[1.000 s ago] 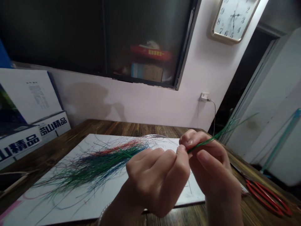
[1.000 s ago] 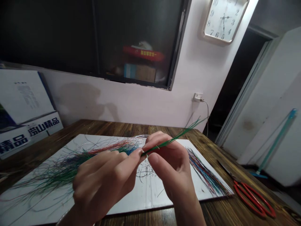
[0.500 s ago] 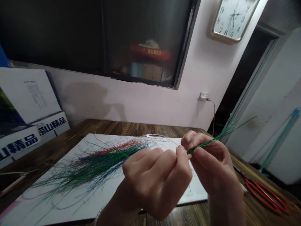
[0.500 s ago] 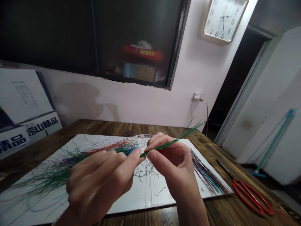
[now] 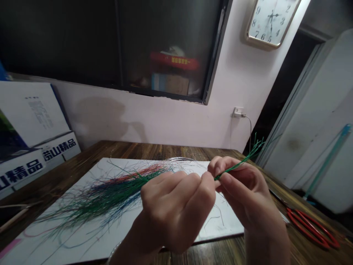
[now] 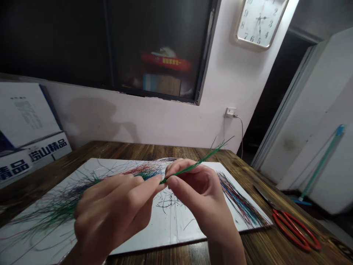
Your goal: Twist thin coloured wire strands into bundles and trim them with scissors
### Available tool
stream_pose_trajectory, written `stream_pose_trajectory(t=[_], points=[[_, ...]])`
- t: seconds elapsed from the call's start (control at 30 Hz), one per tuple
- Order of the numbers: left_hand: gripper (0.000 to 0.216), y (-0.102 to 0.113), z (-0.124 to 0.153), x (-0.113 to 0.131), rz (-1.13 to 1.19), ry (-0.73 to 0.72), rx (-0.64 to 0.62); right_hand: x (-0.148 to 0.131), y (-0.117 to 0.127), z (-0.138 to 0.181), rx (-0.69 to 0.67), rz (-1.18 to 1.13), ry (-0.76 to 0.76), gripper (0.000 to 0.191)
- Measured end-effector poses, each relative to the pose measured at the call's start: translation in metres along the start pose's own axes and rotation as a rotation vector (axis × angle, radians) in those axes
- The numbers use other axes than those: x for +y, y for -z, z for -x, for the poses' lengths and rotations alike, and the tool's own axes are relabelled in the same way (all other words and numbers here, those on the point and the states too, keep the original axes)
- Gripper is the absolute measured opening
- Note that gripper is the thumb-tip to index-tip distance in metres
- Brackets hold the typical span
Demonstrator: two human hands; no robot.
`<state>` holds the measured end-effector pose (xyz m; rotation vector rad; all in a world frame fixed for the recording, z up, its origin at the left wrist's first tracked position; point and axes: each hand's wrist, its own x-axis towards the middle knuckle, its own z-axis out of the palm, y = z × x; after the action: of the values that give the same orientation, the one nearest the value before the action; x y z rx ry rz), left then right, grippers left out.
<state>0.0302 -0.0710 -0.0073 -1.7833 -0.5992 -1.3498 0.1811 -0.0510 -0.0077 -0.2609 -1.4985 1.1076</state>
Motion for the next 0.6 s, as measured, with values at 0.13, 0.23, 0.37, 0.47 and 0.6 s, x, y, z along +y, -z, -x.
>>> stream_pose_trajectory(t=[0.13,0.23,0.37,0.47,0.6], points=[[0.010,-0.002,-0.003,0.003,0.185,0.169,-0.027,0.002,0.000,-0.002,-0.007,0.121,0.161,0.002],[0.014,-0.002,-0.007,0.004,0.361,0.301,-0.036,0.004,-0.001,-0.003,0.013,0.210,0.248,0.005],[0.018,0.003,-0.014,0.004,0.633,0.518,-0.140,0.004,-0.001,-0.002,0.020,0.278,0.340,0.014],[0.022,0.008,-0.018,0.002,0.861,0.744,-0.263,0.005,-0.003,-0.003,0.031,0.310,0.405,0.019],[0.025,0.010,-0.020,-0.005,1.222,1.015,-0.421,0.007,-0.004,-0.004,0.029,0.384,0.517,0.022]])
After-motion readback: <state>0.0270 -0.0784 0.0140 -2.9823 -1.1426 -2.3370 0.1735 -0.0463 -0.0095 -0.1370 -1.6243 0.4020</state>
